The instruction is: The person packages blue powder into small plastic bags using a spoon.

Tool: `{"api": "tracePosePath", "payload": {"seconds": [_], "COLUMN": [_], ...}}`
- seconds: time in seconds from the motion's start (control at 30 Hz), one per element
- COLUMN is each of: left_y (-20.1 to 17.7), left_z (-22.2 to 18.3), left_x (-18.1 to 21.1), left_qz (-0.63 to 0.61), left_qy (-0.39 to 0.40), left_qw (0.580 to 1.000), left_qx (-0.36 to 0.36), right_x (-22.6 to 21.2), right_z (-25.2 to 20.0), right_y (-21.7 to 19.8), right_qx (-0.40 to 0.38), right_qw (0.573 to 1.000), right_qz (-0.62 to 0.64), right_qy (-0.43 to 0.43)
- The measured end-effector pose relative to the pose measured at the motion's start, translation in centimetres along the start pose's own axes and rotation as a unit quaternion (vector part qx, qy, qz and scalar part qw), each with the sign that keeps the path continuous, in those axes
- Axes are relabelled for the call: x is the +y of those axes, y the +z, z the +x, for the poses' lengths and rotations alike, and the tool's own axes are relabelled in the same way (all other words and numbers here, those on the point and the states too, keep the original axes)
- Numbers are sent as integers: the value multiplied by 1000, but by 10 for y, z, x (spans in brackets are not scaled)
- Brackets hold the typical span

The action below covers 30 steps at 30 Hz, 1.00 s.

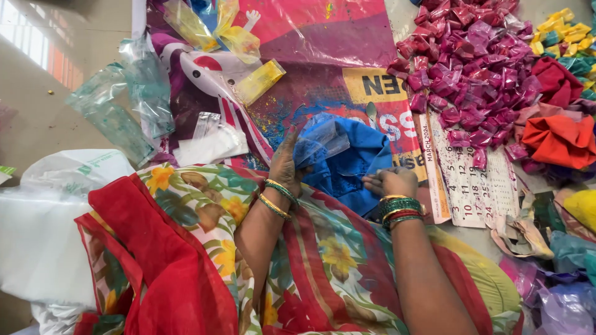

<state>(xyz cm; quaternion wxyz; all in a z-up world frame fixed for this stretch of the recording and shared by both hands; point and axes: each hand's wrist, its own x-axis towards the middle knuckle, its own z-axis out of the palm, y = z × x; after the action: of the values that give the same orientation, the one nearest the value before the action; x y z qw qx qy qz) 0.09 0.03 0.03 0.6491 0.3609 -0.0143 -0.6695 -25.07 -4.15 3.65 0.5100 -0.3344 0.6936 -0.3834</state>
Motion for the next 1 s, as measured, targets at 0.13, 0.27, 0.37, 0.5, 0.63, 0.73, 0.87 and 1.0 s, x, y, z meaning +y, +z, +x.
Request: {"api": "tracePosePath", "payload": {"seconds": [0.13,0.27,0.37,0.5,0.63,0.73,0.87,1.0], "left_y": [-1,5,3,-1,-2,-9,-13,-13], "left_z": [2,-4,-2,4,1,9,13,13], "left_x": [0,5,4,-2,2,-5,-7,-6], "left_qz": [-8,28,31,18,25,24,33,37], "left_qy": [14,-8,-5,8,17,10,9,1], "left_qw": [1000,999,999,1000,1000,1000,999,999], "left_qx": [7,21,17,-2,-7,10,16,19], "right_x": [9,21,27,24,17,9,-17,-49], "right_z": [16,35,43,42,36,27,-2,-47], "right_y": [4,2,3,3,4,1,0,0], "right_qx": [21,22,16,22,18,7,-16,-46], "right_qw": [1000,997,995,995,995,993,988,974], "right_qz": [14,62,80,59,49,66,98,148], "right_qy": [2,-30,-59,-81,-83,-93,-115,-167]}}
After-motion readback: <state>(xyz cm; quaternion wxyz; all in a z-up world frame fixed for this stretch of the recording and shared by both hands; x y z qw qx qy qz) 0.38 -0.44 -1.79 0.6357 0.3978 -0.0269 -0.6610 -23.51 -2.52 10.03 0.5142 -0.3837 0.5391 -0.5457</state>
